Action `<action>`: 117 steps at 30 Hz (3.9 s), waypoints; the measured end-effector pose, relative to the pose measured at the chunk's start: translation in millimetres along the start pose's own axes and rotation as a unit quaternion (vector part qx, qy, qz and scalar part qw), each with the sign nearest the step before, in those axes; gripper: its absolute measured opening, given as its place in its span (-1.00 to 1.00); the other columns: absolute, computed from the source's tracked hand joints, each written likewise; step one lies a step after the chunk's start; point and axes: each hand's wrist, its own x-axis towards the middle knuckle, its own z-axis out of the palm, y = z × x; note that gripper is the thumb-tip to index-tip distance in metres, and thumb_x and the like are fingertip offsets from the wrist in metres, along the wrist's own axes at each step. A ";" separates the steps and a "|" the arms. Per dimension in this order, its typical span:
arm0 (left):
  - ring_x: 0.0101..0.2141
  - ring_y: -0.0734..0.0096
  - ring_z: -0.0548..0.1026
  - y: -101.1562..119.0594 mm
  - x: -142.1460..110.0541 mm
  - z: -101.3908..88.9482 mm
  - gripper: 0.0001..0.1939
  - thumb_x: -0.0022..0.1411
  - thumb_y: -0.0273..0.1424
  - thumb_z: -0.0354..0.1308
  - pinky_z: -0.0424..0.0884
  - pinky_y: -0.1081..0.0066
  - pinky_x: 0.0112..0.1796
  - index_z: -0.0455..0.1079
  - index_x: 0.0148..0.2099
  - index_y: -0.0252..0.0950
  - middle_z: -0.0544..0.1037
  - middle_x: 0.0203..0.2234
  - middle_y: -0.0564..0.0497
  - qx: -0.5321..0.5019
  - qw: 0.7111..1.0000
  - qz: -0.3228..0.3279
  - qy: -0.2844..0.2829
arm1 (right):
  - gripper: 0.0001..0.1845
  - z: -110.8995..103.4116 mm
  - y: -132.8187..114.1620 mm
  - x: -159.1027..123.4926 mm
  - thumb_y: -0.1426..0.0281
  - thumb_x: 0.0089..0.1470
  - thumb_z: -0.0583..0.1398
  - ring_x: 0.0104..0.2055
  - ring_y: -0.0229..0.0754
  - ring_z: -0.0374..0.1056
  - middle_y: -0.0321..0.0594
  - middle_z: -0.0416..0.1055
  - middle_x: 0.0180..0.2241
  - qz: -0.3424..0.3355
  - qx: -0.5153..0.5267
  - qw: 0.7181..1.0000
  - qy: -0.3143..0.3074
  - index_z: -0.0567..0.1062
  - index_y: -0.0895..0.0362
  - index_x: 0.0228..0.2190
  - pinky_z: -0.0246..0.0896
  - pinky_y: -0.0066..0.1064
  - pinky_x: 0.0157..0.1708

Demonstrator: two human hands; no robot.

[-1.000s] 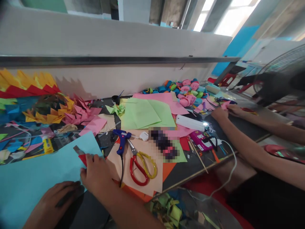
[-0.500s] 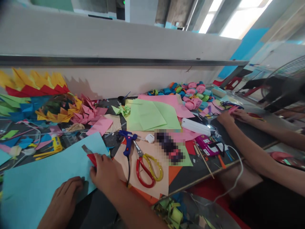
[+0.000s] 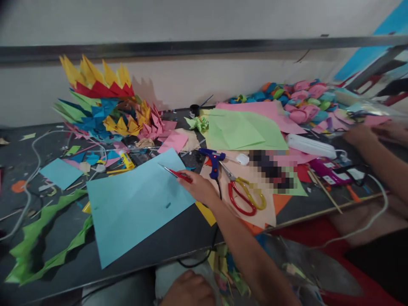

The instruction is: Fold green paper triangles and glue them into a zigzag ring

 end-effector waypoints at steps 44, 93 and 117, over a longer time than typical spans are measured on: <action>-0.24 0.42 0.46 -102.6 27.5 -109.4 -0.81 0.28 -0.41 -0.02 0.31 0.50 -0.34 0.43 -0.20 -0.21 0.47 -0.28 0.04 0.149 0.926 -0.346 -0.021 | -0.57 8.7 11.5 2.9 0.11 0.05 0.09 -0.46 -0.27 0.30 -0.26 0.44 -0.41 -0.076 0.011 0.997 0.011 0.43 0.04 -0.10 0.11 -0.49 -0.52; -0.29 0.44 0.49 -121.0 32.0 -127.1 -0.82 0.27 -0.42 0.01 0.34 0.50 -0.36 0.45 -0.23 -0.17 0.48 -0.20 0.09 0.126 0.951 -0.267 -0.087 | -0.61 6.0 8.0 2.2 0.18 0.07 0.10 -0.53 -0.31 0.27 -0.25 0.43 -0.44 -0.048 0.049 0.998 -0.008 0.42 0.08 -0.10 0.06 -0.52 -0.60; -0.46 0.49 0.40 -142.7 23.3 -117.8 -0.79 0.32 -0.47 -0.18 0.21 0.46 -0.54 0.29 -0.19 -0.27 0.42 -0.24 0.01 0.149 0.969 -0.178 -0.087 | -0.62 6.6 -6.2 -0.7 0.23 0.03 0.13 -0.57 -0.34 0.19 -0.27 0.34 -0.49 -0.004 0.050 0.999 -0.011 0.43 0.11 -0.12 0.03 -0.55 -0.69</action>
